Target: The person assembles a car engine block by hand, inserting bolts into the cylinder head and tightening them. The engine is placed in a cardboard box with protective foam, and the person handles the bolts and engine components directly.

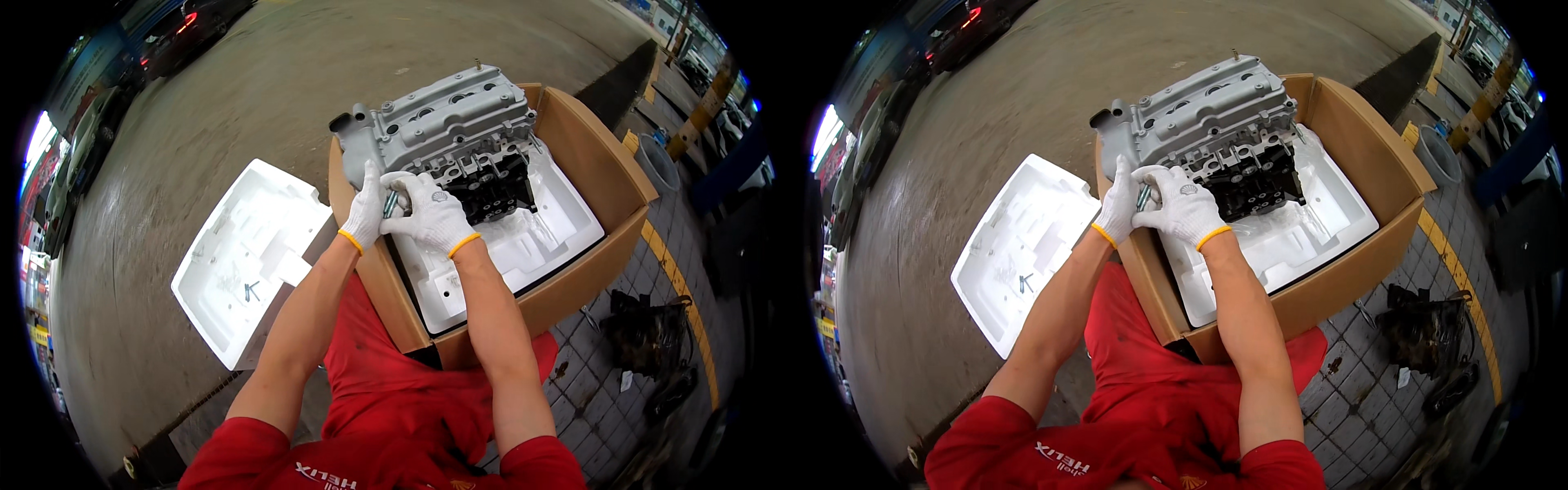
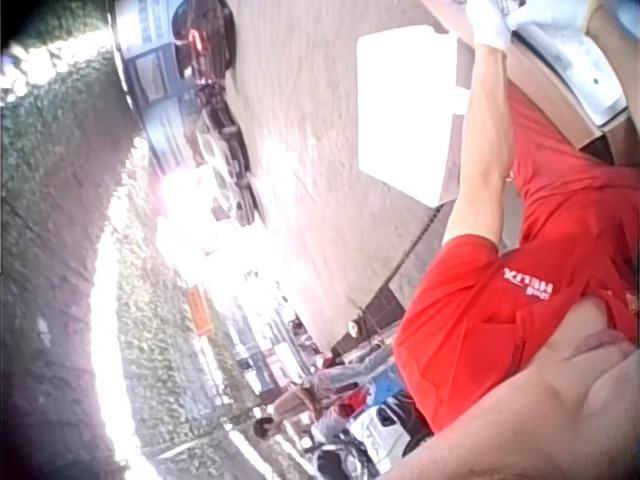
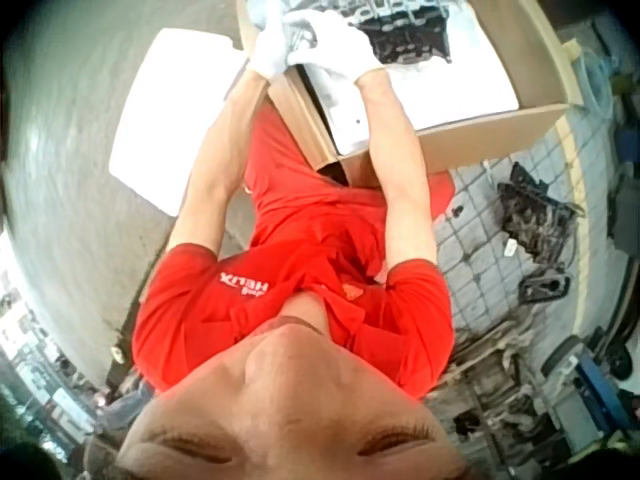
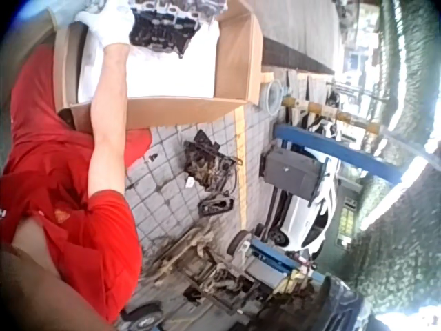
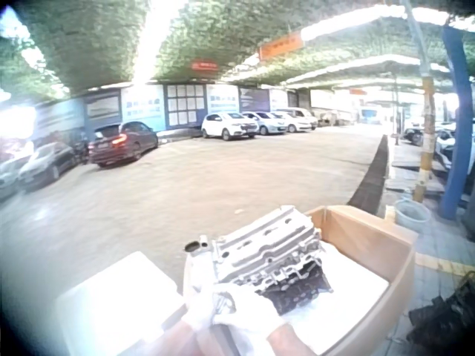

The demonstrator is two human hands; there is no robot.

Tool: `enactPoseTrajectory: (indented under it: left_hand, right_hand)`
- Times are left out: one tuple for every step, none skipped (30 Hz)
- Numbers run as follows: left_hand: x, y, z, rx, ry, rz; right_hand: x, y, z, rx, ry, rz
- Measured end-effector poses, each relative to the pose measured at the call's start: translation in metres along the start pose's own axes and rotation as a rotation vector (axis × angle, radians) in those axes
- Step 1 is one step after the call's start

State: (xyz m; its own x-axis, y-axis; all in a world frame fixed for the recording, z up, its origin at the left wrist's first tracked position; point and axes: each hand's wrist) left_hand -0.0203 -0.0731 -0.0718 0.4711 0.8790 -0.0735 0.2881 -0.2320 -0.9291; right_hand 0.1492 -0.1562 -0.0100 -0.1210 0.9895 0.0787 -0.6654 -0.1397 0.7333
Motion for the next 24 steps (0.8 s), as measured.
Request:
enactPoseTrajectory:
  left_hand:
    - [-0.001, -0.001, -0.002, 0.006, 0.018, -0.016]
    - [-0.002, 0.0, -0.005, 0.006, -0.006, -0.027]
    - [-0.004, -0.002, -0.011, 0.007, -0.027, -0.039]
    - [-0.006, -0.004, -0.014, 0.008, -0.048, -0.05]
    - [-0.002, 0.001, -0.006, -0.013, -0.021, -0.052]
    - [-0.003, -0.001, -0.004, 0.003, -0.01, -0.044]
    - [-0.005, -0.002, -0.003, 0.02, 0.002, -0.035]
    - [-0.006, -0.004, -0.002, 0.037, 0.014, -0.027]
    - [-0.007, -0.006, -0.003, 0.047, 0.013, -0.023]
    - [-0.008, -0.008, -0.006, 0.057, 0.013, -0.019]
    - [-0.009, -0.009, -0.008, 0.066, 0.013, -0.015]
    - [-0.009, -0.008, -0.007, 0.061, -0.026, -0.013]
    - [-0.009, -0.006, -0.005, 0.055, -0.065, -0.011]
    - [-0.008, -0.004, -0.004, 0.05, -0.104, -0.01]
    - [-0.007, -0.003, -0.006, 0.056, -0.113, -0.029]
    - [-0.006, -0.002, -0.01, 0.062, -0.122, -0.048]
    - [-0.006, -0.002, -0.012, 0.068, -0.131, -0.067]
    - [-0.005, 0.001, -0.008, 0.063, -0.127, -0.063]
    - [-0.005, 0.002, -0.003, 0.058, -0.124, -0.058]
    - [-0.005, 0.004, 0.002, 0.053, -0.121, -0.054]
    - [-0.007, 0.001, -0.001, 0.058, -0.116, -0.042]
    - [-0.011, -0.006, -0.007, 0.064, -0.109, -0.03]
    - [-0.014, -0.01, -0.013, 0.07, -0.1, -0.018]
    - [-0.016, -0.012, -0.012, 0.099, -0.096, -0.01]
  right_hand:
    - [0.0, 0.001, -0.001, -0.016, -0.012, 0.009]
    - [0.001, 0.001, -0.001, -0.033, -0.025, 0.017]
    - [0.001, 0.002, -0.001, -0.049, -0.039, 0.026]
    - [0.001, 0.003, 0.001, -0.043, -0.035, 0.033]
    - [0.0, 0.004, 0.004, -0.036, -0.031, 0.04]
    - [-0.002, 0.006, 0.006, -0.028, -0.027, 0.044]
    - [-0.004, 0.009, 0.008, -0.025, -0.053, 0.061]
    - [-0.004, 0.008, 0.007, -0.025, -0.059, 0.062]
    - [-0.004, 0.006, 0.007, -0.028, -0.067, 0.06]
    - [-0.003, 0.004, 0.007, -0.031, -0.075, 0.059]
    - [-0.002, 0.002, 0.006, -0.016, -0.089, 0.064]
    - [0.0, 0.001, 0.004, 0.0, -0.099, 0.073]
    - [0.002, 0.0, 0.001, 0.017, -0.109, 0.082]
    - [0.005, -0.005, -0.003, 0.054, -0.132, 0.131]
    - [0.008, -0.009, -0.008, 0.091, -0.156, 0.175]
    - [0.01, -0.014, -0.011, 0.127, -0.181, 0.219]
    - [0.011, -0.018, -0.015, 0.149, -0.211, 0.236]
    - [0.011, -0.018, -0.017, 0.172, -0.24, 0.255]
    - [0.012, -0.017, -0.018, 0.196, -0.269, 0.274]
    - [0.011, -0.016, -0.019, 0.233, -0.243, 0.222]
    - [0.01, -0.016, -0.017, 0.266, -0.219, 0.167]
    - [0.009, -0.016, -0.014, 0.299, -0.198, 0.111]
    - [0.009, -0.018, -0.012, 0.372, -0.176, 0.025]
    - [0.01, -0.02, -0.009, 0.447, -0.153, -0.058]
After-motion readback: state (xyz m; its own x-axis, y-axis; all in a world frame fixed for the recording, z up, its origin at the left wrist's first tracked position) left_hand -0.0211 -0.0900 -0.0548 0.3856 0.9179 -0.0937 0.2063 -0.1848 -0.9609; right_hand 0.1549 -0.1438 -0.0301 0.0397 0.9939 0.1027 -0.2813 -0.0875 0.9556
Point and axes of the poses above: each hand's wrist, its own x-axis towards the middle knuckle, its own z-axis out of the back of the hand, y = z × x, and after that the axes turned 4 degrees about -z, right-handed
